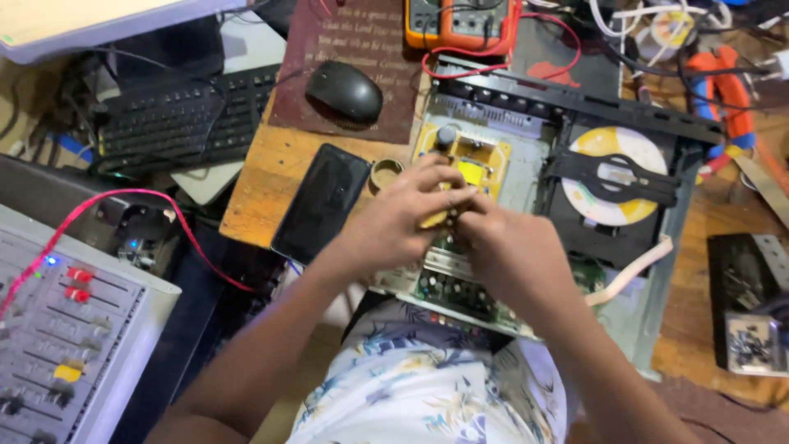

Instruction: Assembling the internal components of an electronic device, including installing a circuit board and connecting ribbon cables.

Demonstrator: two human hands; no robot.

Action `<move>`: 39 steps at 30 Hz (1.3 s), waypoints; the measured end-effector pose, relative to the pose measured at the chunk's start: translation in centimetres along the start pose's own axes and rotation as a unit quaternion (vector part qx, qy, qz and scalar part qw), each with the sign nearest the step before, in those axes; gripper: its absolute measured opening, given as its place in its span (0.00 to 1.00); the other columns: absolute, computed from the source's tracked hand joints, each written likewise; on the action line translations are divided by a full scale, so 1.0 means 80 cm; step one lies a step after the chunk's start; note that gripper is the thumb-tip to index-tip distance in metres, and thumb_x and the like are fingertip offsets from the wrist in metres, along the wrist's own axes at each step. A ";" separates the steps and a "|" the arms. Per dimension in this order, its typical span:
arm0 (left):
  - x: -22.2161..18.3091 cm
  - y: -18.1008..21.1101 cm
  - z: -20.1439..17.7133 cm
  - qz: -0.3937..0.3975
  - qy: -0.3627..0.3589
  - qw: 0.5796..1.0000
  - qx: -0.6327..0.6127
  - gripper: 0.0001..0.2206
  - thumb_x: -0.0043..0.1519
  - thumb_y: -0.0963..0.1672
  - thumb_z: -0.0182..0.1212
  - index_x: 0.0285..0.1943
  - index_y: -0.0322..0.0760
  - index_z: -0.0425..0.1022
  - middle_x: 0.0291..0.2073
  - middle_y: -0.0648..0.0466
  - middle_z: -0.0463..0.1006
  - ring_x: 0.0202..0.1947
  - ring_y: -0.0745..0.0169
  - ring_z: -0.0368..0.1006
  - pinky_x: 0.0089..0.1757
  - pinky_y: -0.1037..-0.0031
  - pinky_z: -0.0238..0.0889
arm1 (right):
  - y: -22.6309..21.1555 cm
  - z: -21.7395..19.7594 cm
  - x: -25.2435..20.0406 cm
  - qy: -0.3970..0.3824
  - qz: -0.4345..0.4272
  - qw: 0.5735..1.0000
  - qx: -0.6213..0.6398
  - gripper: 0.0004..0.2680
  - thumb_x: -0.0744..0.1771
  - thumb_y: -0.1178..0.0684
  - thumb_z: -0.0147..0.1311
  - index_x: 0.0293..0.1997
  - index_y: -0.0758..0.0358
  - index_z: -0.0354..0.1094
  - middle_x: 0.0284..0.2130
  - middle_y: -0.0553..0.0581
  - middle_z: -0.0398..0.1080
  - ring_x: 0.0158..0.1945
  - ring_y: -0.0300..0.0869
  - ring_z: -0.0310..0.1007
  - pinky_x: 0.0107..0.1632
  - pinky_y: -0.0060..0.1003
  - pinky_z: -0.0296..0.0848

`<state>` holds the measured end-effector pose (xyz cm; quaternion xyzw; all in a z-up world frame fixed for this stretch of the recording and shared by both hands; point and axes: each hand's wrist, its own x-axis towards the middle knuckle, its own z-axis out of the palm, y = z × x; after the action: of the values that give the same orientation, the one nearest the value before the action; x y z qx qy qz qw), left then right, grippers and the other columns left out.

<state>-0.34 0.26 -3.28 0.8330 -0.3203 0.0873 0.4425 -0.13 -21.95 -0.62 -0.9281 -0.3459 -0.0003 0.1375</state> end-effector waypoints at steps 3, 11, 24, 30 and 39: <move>0.005 0.001 0.001 0.006 0.013 1.000 0.005 0.27 0.53 0.35 0.79 0.64 0.38 0.81 0.54 0.49 0.78 0.65 0.35 0.68 0.67 0.46 0.60 | 0.015 -0.046 0.001 -0.047 0.023 0.997 0.063 0.05 0.68 0.57 0.59 0.44 0.53 0.80 0.42 0.53 0.82 0.41 0.64 0.83 0.34 0.61 0.79; 0.005 -0.005 0.011 -0.028 -0.003 1.000 -0.008 0.30 0.49 0.36 0.82 0.63 0.40 0.82 0.53 0.51 0.76 0.66 0.40 0.67 0.67 0.45 0.59 | 0.015 -0.026 -0.010 -0.016 0.030 0.997 0.065 0.06 0.67 0.52 0.64 0.47 0.53 0.81 0.46 0.54 0.80 0.43 0.59 0.84 0.34 0.55 0.81; 0.007 -0.002 0.026 -0.019 0.043 0.999 0.017 0.22 0.52 0.36 0.80 0.56 0.39 0.84 0.46 0.53 0.77 0.58 0.46 0.71 0.64 0.52 0.65 | 0.001 -0.025 -0.014 -0.041 0.008 0.999 0.012 0.09 0.68 0.57 0.59 0.51 0.51 0.81 0.48 0.52 0.77 0.44 0.61 0.82 0.33 0.57 0.81; 0.005 0.004 0.017 -0.023 0.040 0.999 -0.003 0.22 0.56 0.37 0.79 0.59 0.40 0.84 0.48 0.53 0.76 0.59 0.45 0.70 0.64 0.50 0.64 | 0.007 -0.024 -0.022 -0.034 -0.001 0.999 0.021 0.09 0.70 0.58 0.56 0.52 0.51 0.81 0.50 0.51 0.78 0.41 0.56 0.84 0.31 0.50 0.82; 0.022 0.030 0.005 -0.011 0.091 0.995 -0.046 0.06 0.65 0.30 0.58 0.42 0.23 0.78 0.44 0.42 0.75 0.47 0.48 0.74 0.47 0.69 0.75 | -0.019 -0.085 -0.059 0.074 0.211 0.925 0.308 0.17 0.67 0.67 0.53 0.60 0.53 0.80 0.44 0.54 0.83 0.35 0.37 0.85 0.37 0.31 0.79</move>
<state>-0.48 -1.79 -1.13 0.8038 -0.2735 0.1428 0.5087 -4.09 -25.63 5.89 -0.8890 -0.1136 0.0671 0.4385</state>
